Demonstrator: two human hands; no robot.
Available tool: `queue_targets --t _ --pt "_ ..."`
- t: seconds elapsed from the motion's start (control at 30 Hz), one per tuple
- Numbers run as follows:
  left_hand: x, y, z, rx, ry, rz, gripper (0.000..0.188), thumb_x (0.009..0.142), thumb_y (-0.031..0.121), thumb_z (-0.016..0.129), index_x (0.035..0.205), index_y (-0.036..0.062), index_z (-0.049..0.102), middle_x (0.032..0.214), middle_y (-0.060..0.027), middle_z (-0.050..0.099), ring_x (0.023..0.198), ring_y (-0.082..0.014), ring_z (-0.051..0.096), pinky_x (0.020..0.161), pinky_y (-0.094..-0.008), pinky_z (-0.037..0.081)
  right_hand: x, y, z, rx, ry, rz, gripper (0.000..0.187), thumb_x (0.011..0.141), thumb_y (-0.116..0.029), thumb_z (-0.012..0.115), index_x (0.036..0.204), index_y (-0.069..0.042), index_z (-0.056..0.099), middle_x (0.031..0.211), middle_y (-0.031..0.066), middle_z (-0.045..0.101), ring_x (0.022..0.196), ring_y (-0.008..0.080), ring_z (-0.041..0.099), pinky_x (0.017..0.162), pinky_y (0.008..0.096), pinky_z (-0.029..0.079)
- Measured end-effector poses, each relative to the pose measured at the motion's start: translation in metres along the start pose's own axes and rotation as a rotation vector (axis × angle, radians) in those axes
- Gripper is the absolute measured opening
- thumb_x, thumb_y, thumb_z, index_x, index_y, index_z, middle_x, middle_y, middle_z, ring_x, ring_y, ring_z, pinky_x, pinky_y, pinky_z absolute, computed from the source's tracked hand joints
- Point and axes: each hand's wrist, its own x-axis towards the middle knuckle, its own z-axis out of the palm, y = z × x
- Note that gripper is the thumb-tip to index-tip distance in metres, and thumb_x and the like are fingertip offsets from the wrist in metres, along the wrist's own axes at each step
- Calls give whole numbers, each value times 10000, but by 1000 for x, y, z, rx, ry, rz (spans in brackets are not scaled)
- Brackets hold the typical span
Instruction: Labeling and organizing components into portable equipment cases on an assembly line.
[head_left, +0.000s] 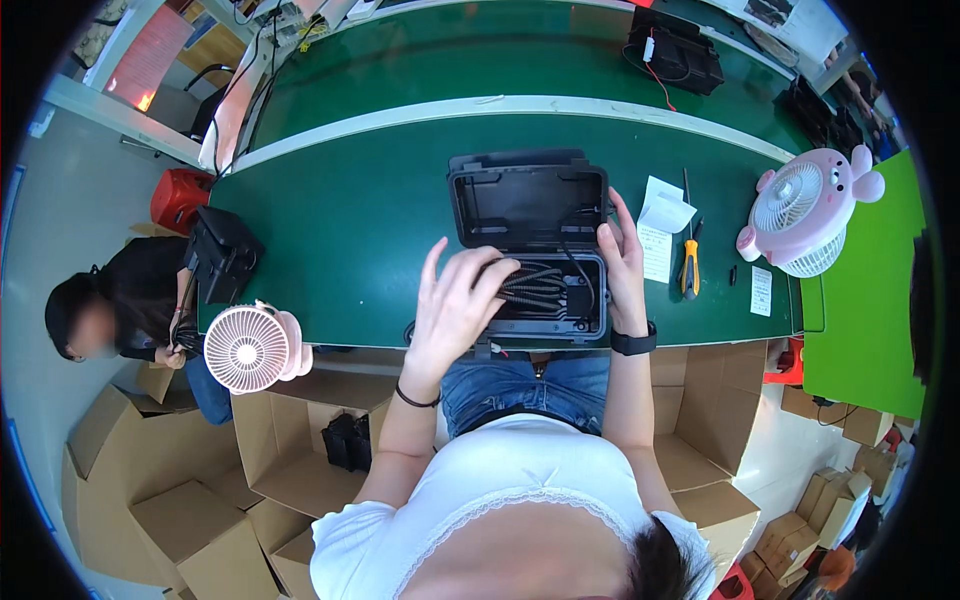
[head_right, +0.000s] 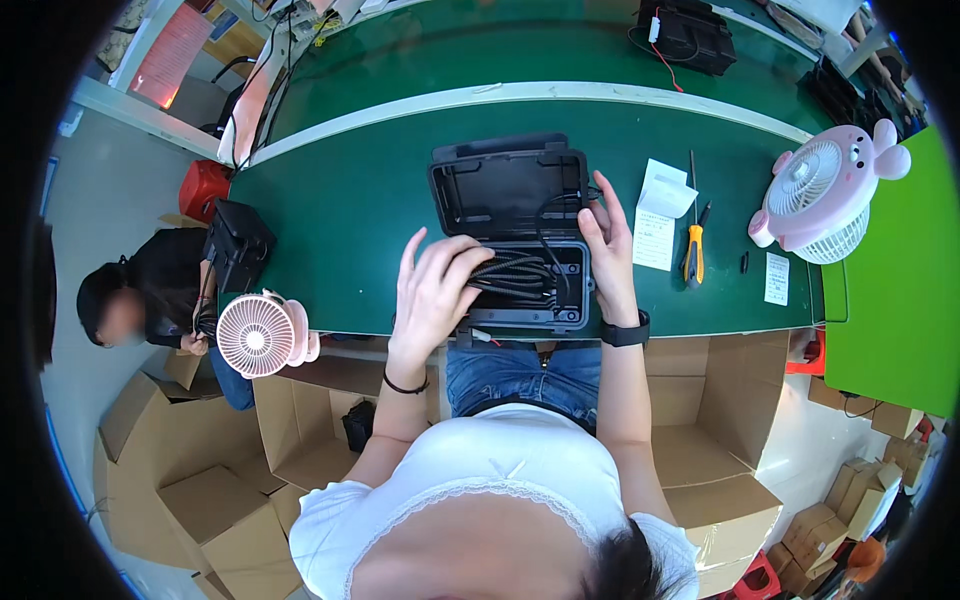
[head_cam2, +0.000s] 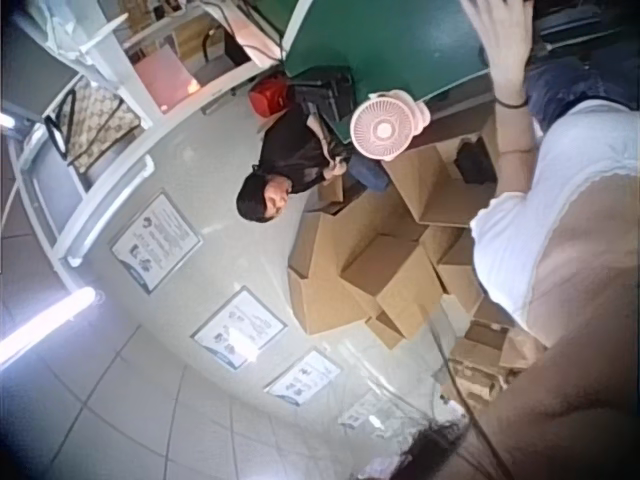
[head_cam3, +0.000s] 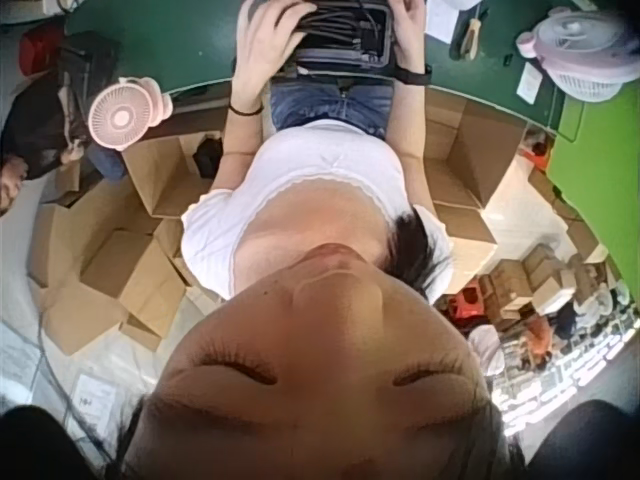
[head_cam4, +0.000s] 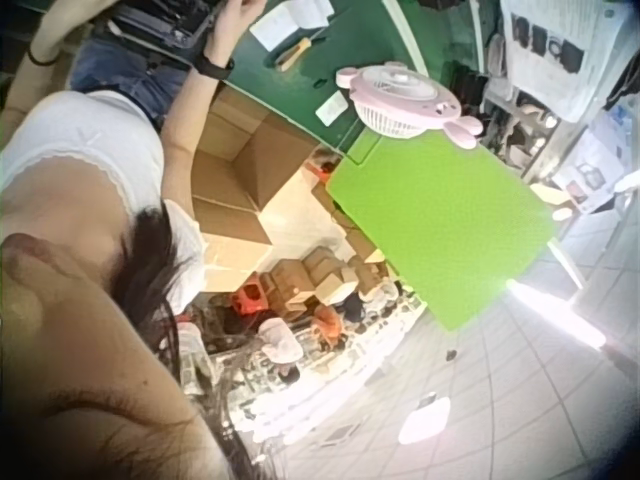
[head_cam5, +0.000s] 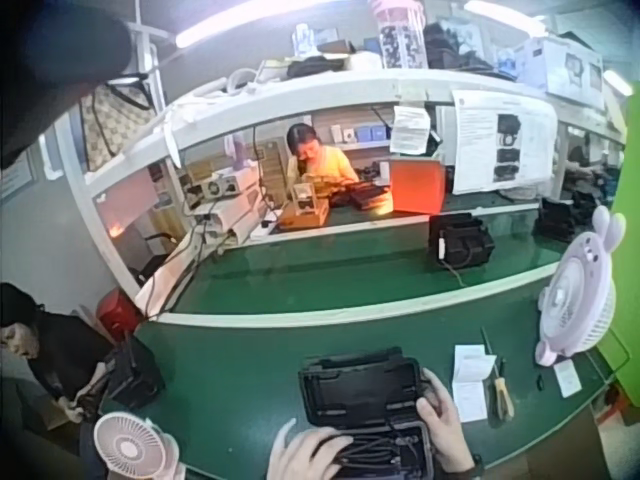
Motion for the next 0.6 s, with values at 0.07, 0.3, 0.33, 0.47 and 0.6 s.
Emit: queue_targets --t 0.07,0.3,0.33,0.47,0.6 --pt "-2 -7 -1 -79 108 5 493 651 7 742 1117 102 611 1096 -79 615 1045 -291 604 994 -470 448 -8 -4 3 -14 13 -44 584 985 -189 602 1516 -121 371 1127 31 608 1048 93 544 969 247 409" --pt "-20 -58 -37 -328 390 -762 406 1007 204 543 1334 -23 463 1072 -162 614 943 -249 604 882 -327 469 -14 8 -17 -128 26 -83 614 993 -274 583 1527 -100 338 1349 64 545 1186 137 522 1020 275 387" --pt "-31 -69 -34 74 378 -646 461 974 205 594 1349 -23 454 1126 -178 596 986 -283 596 886 -367 473 -14 5 -15 -88 13 -127 613 994 -263 582 1529 -96 334 1387 72 520 1201 142 514 1027 280 384" --pt "-51 -64 -31 412 376 -313 442 838 111 743 1253 64 597 1114 -144 592 1031 -320 584 878 -425 479 -13 2 -13 -63 23 -99 599 994 -217 584 1526 -92 339 1422 86 493 1205 142 509 1044 288 380" --pt "-81 -41 -11 169 96 169 433 796 67 746 1178 258 677 902 -14 533 798 -185 555 728 -332 479 -6 6 -14 -88 62 -74 573 999 -205 580 1516 -93 361 1395 84 511 1171 119 519 1020 266 394"
